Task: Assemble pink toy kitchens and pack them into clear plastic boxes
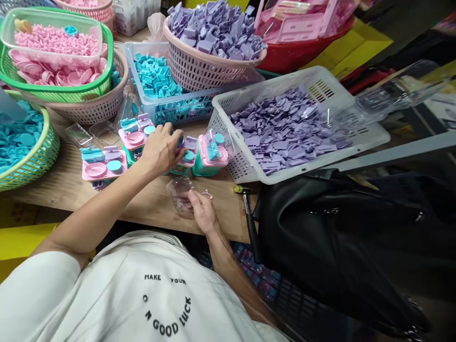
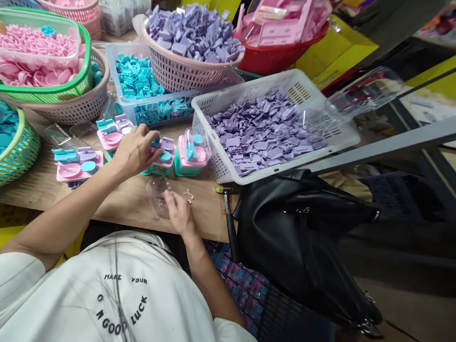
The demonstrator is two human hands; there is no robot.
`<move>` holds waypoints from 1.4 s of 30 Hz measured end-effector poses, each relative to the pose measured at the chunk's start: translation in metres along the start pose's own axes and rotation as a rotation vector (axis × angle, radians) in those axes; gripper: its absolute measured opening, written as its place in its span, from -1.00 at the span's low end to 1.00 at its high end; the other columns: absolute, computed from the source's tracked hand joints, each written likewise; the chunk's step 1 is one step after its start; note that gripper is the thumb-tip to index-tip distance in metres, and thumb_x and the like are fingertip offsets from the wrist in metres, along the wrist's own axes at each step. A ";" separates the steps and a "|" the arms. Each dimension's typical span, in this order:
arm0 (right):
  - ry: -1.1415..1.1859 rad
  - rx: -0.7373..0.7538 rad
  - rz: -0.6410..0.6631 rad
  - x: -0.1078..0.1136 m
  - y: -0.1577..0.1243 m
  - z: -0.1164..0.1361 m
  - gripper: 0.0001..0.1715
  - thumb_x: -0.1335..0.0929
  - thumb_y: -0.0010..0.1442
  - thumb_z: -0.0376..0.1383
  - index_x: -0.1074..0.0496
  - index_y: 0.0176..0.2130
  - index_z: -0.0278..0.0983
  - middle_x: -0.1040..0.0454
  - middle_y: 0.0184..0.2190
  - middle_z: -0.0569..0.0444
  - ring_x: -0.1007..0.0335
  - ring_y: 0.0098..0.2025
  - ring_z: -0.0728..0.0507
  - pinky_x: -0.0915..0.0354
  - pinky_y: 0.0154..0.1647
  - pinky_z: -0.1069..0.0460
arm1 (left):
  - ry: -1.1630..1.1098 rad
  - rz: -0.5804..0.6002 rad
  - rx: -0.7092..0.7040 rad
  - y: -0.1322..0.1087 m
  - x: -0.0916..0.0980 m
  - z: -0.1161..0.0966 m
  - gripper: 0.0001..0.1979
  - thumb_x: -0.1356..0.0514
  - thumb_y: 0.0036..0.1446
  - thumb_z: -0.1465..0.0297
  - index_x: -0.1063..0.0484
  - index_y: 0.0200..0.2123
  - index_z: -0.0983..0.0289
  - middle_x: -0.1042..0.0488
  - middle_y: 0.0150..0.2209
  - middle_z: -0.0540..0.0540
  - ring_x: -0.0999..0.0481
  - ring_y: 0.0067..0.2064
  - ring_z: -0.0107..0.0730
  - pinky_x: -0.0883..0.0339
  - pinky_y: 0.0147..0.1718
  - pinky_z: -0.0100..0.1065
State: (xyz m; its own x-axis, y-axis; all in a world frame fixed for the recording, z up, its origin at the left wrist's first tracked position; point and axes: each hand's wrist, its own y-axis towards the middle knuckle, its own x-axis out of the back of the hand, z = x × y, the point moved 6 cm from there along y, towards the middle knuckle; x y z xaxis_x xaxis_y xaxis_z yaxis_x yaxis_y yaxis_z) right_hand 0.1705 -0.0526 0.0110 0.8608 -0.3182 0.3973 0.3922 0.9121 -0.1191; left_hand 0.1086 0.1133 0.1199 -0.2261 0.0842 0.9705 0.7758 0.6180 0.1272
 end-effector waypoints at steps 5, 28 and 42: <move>-0.133 -0.046 -0.303 0.041 -0.005 -0.007 -0.29 -0.16 0.34 0.14 -0.36 0.12 -0.33 -0.56 -0.13 -0.18 -0.56 -0.21 -0.24 -0.50 -0.17 -0.15 | 0.071 0.059 0.193 -0.031 0.012 -0.005 -0.55 -0.08 0.34 0.11 -0.39 0.04 0.37 -0.47 -0.01 0.36 -0.55 -0.08 0.03 -0.35 -0.18 -0.18; -0.974 0.285 0.161 0.061 0.019 0.037 0.31 -0.56 -0.09 0.17 -0.07 0.42 -0.18 -0.32 0.14 -0.21 -0.38 0.10 -0.43 -0.35 0.16 -0.33 | -0.338 -0.040 0.175 -0.116 0.020 0.028 -0.49 -0.10 0.30 0.12 -0.27 0.20 0.28 -0.60 -0.25 0.11 -0.56 -0.38 -0.29 -0.35 -0.37 -0.36; -1.140 0.306 0.306 0.064 0.024 0.051 0.03 -0.54 0.04 0.09 -0.24 0.35 -0.14 -0.36 0.14 -0.19 -0.34 0.08 -0.41 -0.35 0.08 -0.25 | -0.570 -0.125 -0.135 -0.114 -0.013 0.033 -0.08 -0.26 0.19 0.16 0.13 0.45 0.28 -0.13 0.35 0.38 -0.16 0.38 0.08 -0.17 0.33 0.06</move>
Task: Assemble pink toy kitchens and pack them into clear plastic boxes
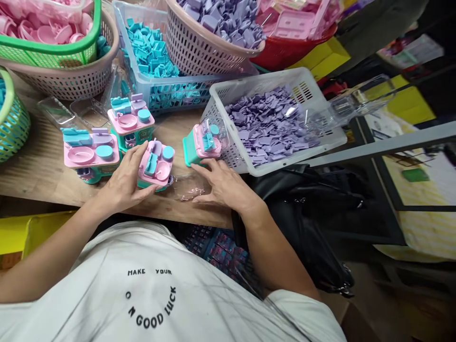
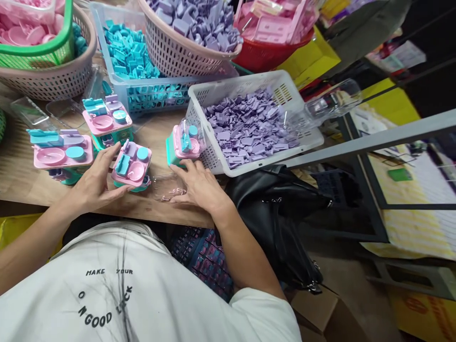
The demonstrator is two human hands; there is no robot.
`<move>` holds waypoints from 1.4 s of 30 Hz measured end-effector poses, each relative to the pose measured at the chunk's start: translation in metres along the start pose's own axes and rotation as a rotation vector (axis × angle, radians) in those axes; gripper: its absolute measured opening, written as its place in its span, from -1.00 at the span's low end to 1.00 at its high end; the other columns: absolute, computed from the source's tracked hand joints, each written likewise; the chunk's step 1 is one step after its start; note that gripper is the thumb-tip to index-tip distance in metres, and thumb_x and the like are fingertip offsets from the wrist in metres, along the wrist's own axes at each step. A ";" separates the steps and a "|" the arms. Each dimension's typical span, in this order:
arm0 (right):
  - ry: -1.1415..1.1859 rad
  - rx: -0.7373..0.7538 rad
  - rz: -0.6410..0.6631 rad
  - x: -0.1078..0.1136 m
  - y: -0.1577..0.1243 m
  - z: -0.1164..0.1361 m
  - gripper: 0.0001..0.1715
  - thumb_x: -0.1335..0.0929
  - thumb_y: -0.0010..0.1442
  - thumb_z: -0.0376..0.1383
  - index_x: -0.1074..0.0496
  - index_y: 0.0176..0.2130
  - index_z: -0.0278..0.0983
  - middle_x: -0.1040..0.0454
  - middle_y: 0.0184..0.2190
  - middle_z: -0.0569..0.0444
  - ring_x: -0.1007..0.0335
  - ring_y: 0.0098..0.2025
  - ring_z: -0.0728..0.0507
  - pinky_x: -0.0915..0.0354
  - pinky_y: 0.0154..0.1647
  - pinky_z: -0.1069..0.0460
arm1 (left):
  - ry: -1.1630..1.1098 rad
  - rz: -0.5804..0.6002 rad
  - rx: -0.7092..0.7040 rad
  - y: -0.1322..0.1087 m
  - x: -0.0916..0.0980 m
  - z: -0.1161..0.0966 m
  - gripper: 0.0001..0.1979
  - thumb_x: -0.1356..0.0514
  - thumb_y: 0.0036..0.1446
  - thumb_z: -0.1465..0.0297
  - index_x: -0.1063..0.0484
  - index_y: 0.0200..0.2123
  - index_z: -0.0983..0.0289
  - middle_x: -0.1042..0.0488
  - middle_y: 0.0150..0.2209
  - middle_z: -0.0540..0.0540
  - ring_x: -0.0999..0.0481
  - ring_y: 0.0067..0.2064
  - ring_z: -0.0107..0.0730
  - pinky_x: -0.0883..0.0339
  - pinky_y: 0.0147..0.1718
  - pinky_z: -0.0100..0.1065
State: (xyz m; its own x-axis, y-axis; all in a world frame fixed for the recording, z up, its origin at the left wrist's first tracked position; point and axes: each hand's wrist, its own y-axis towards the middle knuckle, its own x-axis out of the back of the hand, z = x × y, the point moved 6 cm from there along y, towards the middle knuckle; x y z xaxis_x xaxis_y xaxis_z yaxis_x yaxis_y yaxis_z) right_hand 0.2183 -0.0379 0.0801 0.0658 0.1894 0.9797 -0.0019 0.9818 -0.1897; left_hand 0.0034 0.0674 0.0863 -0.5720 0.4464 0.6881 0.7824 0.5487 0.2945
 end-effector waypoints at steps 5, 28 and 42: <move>0.103 -0.320 0.034 -0.010 -0.001 0.020 -0.07 -0.35 0.22 0.21 -0.24 0.34 -0.28 -0.34 0.05 -0.28 -0.47 -0.04 -0.43 -0.37 0.01 -0.26 | -0.123 0.050 0.082 0.008 -0.011 0.019 0.01 -0.25 0.17 0.00 0.18 0.46 0.32 0.02 0.43 0.41 -0.04 0.44 0.10 -0.03 0.38 0.05; 0.547 0.128 -0.319 0.071 -0.017 0.061 -0.05 -0.52 0.04 -0.25 -0.17 0.33 0.02 -0.03 0.23 -0.05 -0.14 0.33 -0.34 -0.52 0.07 -0.17 | -0.313 -0.032 0.224 0.002 -0.088 0.009 0.38 -0.46 -0.28 -0.03 0.23 0.45 0.31 -0.14 0.27 0.41 -0.20 0.26 0.29 -0.14 0.22 0.24; 0.284 0.225 -0.143 0.055 0.011 0.070 0.03 -0.52 0.12 -0.16 -0.03 0.40 0.02 -0.01 0.23 -0.09 -0.16 0.32 -0.35 -0.35 0.26 -0.31 | -0.347 -0.067 0.175 0.003 -0.096 0.012 0.19 -0.40 -0.26 -0.13 -0.06 0.35 0.30 -0.26 0.16 0.35 -0.28 0.13 0.16 -0.24 0.11 0.13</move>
State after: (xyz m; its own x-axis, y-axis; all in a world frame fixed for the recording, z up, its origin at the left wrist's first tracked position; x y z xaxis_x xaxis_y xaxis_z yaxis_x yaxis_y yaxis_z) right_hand 0.1522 -0.0155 0.1362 0.3545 0.0706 0.9324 -0.1899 0.9818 -0.0022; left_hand 0.0576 0.0346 0.0132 -0.6933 0.6011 0.3976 0.7037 0.6837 0.1933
